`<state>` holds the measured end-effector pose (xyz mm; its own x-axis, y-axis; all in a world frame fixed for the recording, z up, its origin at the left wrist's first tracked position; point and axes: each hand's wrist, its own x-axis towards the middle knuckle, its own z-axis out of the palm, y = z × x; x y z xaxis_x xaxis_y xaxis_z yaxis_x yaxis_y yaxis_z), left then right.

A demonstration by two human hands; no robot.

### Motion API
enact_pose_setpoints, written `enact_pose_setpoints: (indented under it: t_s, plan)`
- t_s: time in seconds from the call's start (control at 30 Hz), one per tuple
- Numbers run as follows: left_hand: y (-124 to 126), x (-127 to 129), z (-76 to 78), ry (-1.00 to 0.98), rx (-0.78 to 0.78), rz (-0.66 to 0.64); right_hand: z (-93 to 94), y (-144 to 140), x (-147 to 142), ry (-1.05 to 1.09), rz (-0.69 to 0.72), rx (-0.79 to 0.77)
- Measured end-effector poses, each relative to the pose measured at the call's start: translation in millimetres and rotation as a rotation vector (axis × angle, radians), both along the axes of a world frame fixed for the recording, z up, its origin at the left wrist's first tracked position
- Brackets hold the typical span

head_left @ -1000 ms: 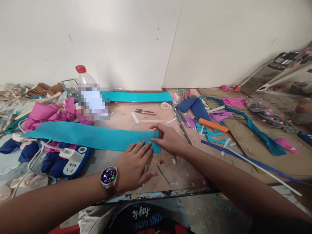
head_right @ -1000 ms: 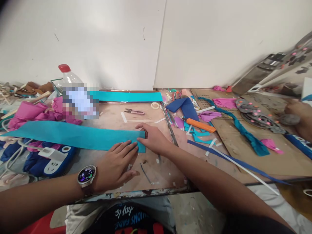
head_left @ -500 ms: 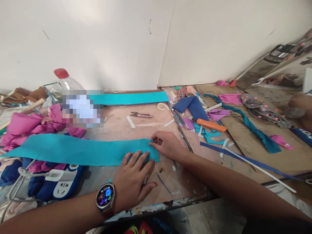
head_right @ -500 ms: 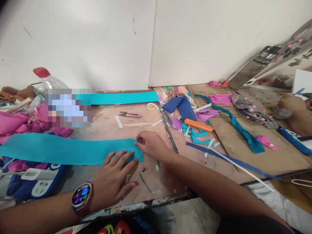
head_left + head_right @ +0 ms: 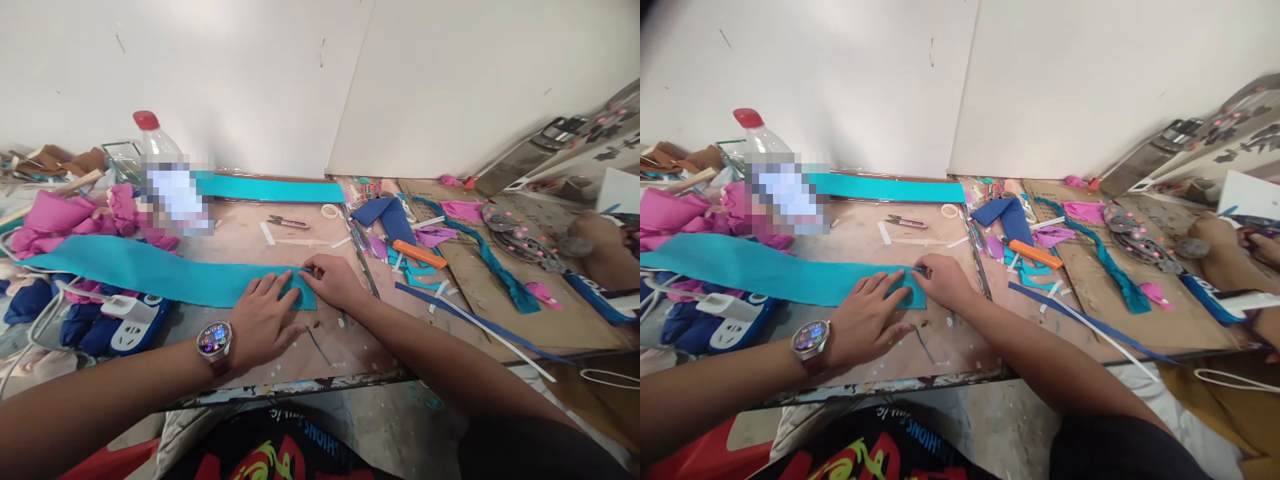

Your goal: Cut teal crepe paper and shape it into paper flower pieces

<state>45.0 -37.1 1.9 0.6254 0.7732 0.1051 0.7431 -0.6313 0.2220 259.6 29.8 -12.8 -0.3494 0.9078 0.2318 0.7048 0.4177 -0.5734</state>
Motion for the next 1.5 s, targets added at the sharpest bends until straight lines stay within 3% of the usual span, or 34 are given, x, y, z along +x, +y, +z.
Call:
enact_pose_setpoints:
  t_s: [0.33, 0.83, 1.13, 1.5]
  plan:
    - [6.5, -0.5, -13.8, -0.022, -0.022, -0.051, 1.2, -2.1, -2.2, 0.048, -0.032, -0.041]
    - [6.7, 8.2, -1.7, 0.052, -0.005, -0.035, 0.3, 4.8, -2.7, 0.037, -0.035, -0.030]
    - [11.3, 4.6, -18.7, -0.059, 0.001, -0.046, 1.0, 6.7, -5.5, -0.041, -0.001, 0.036]
    - [11.5, 5.7, -17.7, -0.040, -0.026, -0.026, 5.3, 1.0, -0.7, 0.002, 0.065, -0.004]
